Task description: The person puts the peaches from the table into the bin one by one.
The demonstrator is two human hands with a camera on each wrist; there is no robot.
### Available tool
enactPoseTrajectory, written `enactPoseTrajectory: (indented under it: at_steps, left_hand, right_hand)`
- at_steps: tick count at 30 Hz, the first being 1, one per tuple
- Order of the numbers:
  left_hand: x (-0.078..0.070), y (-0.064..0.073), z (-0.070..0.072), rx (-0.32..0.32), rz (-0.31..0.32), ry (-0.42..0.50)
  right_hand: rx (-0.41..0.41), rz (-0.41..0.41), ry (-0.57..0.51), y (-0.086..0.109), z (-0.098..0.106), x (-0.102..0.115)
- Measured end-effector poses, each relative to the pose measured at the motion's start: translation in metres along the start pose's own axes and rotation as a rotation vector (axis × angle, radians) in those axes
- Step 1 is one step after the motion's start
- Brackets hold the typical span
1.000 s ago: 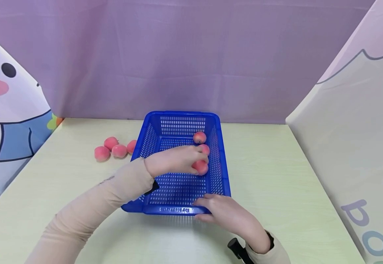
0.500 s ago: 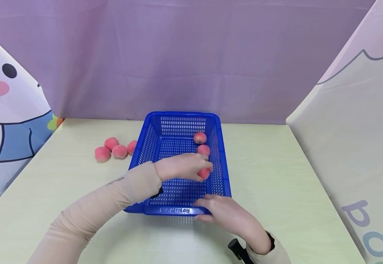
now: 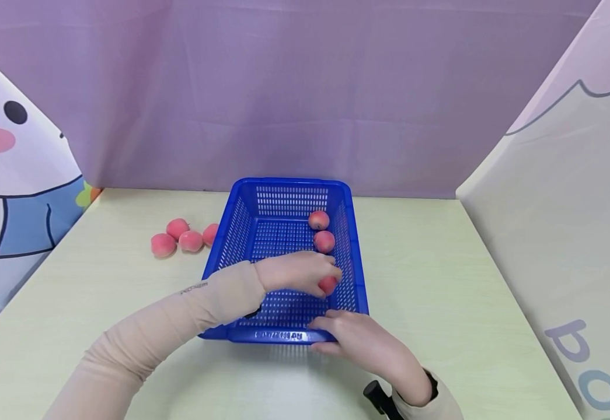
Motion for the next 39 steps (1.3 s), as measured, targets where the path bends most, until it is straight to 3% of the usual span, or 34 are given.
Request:
enactPoseTrajectory:
  at_steps: [19, 39]
  left_hand:
    - [0.0, -0.011, -0.023, 0.034, -0.063, -0.008]
    - [-0.001, -0.016, -0.035, 0.068, -0.087, 0.018]
  right_hand:
    - [-0.013, 0.0, -0.02, 0.0, 0.0, 0.0]
    - [-0.005, -0.007, -0.044, 0.0, 0.0, 0.0]
Point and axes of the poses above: each hand's wrist, its own y-axis away from the middle knuckle, its own z-axis out of the back of the hand, x = y × z, the point moved 4 cm from there along -y, towards the middle knuckle, and after that the axes turned 4 degrees about y, right-handed, at the moved point
